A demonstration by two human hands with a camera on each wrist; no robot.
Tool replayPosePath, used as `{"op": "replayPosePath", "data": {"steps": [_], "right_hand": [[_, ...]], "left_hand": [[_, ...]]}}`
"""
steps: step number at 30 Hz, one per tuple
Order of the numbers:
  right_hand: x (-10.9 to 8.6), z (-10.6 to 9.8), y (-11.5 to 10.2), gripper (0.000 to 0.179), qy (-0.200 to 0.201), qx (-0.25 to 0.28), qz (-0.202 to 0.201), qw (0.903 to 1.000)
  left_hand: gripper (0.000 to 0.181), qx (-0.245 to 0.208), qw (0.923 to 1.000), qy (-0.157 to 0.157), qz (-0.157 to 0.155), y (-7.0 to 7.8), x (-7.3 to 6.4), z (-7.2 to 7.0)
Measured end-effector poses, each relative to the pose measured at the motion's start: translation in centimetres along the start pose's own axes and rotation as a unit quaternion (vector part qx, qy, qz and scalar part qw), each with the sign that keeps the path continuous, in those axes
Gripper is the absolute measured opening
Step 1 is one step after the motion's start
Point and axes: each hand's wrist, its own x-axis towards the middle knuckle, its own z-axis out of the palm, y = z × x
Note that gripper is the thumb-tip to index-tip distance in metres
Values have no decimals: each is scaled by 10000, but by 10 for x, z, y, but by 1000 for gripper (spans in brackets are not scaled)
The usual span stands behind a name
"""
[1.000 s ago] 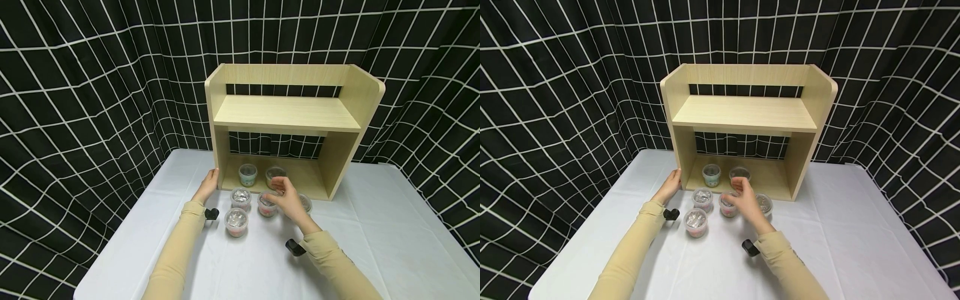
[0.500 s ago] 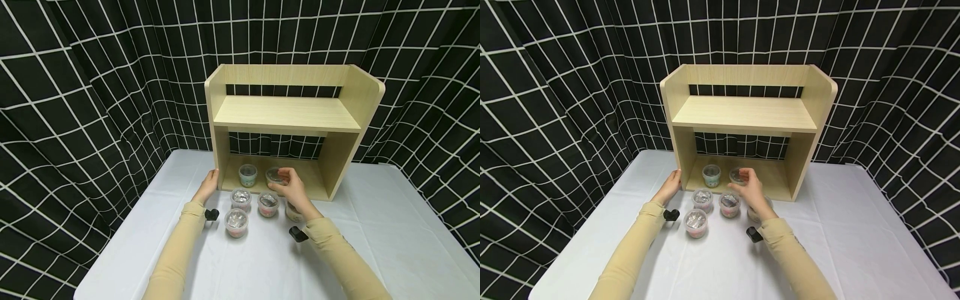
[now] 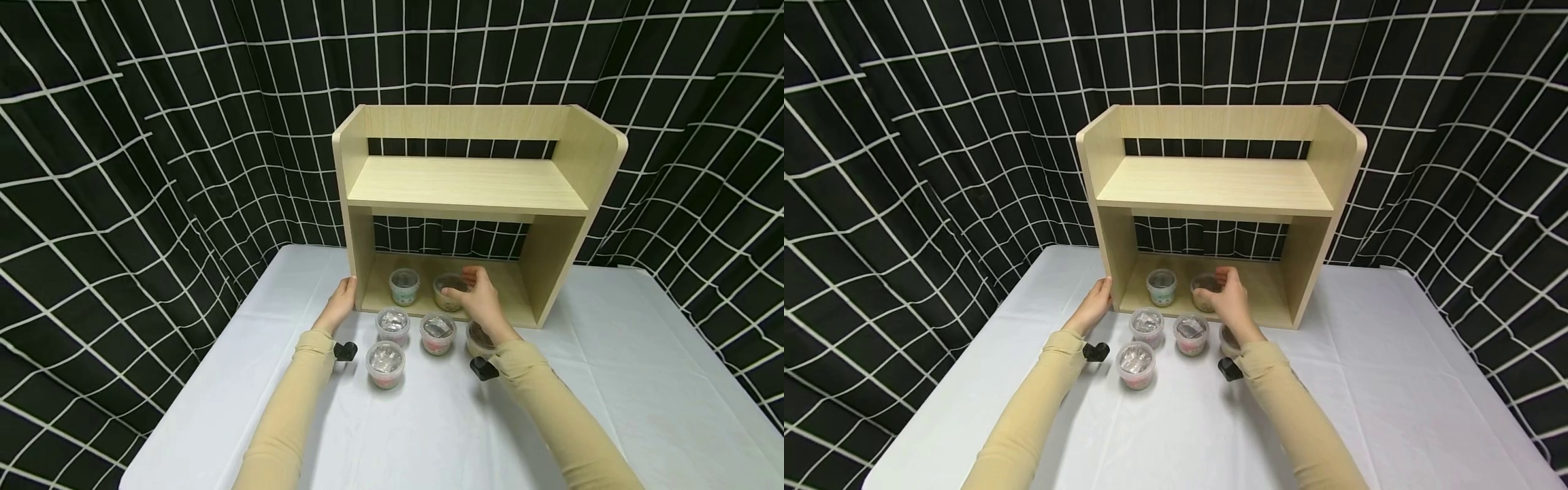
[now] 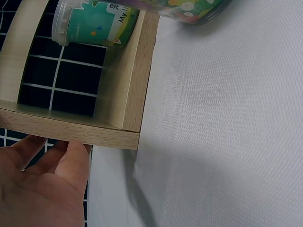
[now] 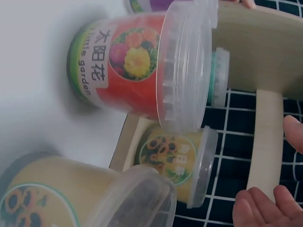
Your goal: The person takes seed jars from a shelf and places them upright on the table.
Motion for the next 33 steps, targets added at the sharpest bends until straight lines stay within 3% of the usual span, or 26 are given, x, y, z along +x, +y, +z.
{"op": "replayPosePath", "data": {"steps": [11, 25, 33], "right_hand": [[12, 4, 4, 79, -85, -257, 562, 9981], [26, 6, 12, 89, -232, -1016, 757, 9917], [29, 9, 15, 96, -497, -1024, 946, 9890]], "left_hand": [[63, -39, 10000, -12, 22, 0, 0, -1], [62, 64, 9998, 68, 147, 1, -1, -1], [61, -59, 9998, 87, 169, -1, 1, -2]]}}
